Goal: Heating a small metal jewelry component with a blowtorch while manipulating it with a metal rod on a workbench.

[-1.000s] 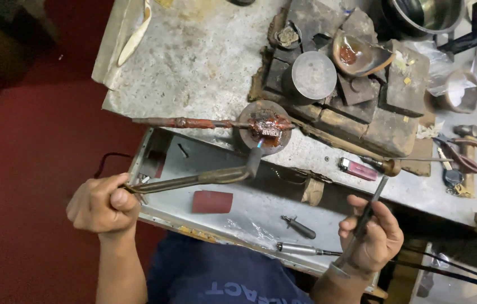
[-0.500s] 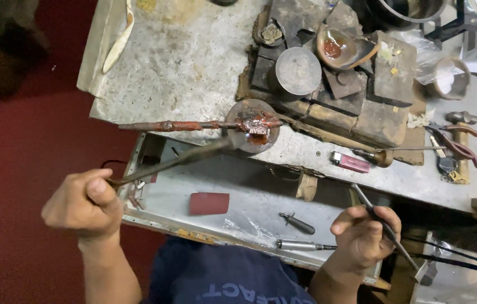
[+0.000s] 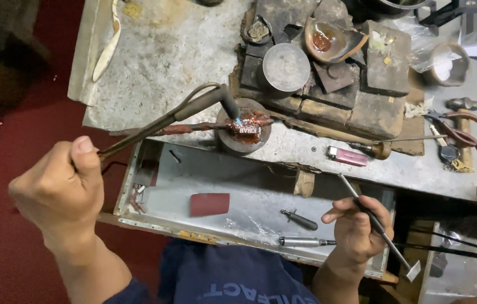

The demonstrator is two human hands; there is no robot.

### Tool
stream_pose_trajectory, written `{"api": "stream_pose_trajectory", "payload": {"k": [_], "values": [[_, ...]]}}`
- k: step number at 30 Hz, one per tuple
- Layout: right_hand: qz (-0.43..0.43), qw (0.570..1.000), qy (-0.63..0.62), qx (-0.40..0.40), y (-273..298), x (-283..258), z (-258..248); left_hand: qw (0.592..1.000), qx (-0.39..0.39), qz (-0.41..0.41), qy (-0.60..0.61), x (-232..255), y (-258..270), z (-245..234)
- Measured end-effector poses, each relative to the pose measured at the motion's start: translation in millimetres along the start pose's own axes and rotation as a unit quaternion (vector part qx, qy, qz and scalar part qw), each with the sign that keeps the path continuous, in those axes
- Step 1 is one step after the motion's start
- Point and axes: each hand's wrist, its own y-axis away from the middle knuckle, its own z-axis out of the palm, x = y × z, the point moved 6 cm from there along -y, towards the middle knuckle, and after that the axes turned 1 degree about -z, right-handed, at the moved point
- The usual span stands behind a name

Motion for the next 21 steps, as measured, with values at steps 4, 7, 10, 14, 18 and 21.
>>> {"api": "stream_pose_trajectory", "payload": {"k": [4, 7, 10, 14, 18, 21], "values": [[0.001, 1.000, 0.004, -0.012, -1.6, 0.3, 11.9, 1.000, 0.012, 0.016, 0.022, 14.0, -6.4, -3.5], [0.002, 1.000, 0.009, -0.017, -1.5, -0.6, 14.9, 0.999, 0.010, 0.032, 0.042, 26.7, -9.4, -2.5], [0.002, 1.000, 0.024, -0.007, 0.3, -3.8, 12.9, 0.996, 0.044, 0.049, 0.063, 27.5, -3.3, -4.4], [-0.045, 0.997, 0.003, -0.059, -2.7, -4.3, 15.5, 0.982, 0.155, 0.039, 0.099, 16.4, 21.9, -12.7], [-0.059, 0.996, -0.003, -0.066, 1.4, -0.5, 27.6, 0.978, 0.166, -0.011, 0.122, 9.3, 53.8, -0.8], [-0.035, 0.998, 0.029, -0.039, -6.9, -10.1, 48.9, 0.968, 0.206, -0.002, 0.143, 19.2, 61.9, 9.2]]}}
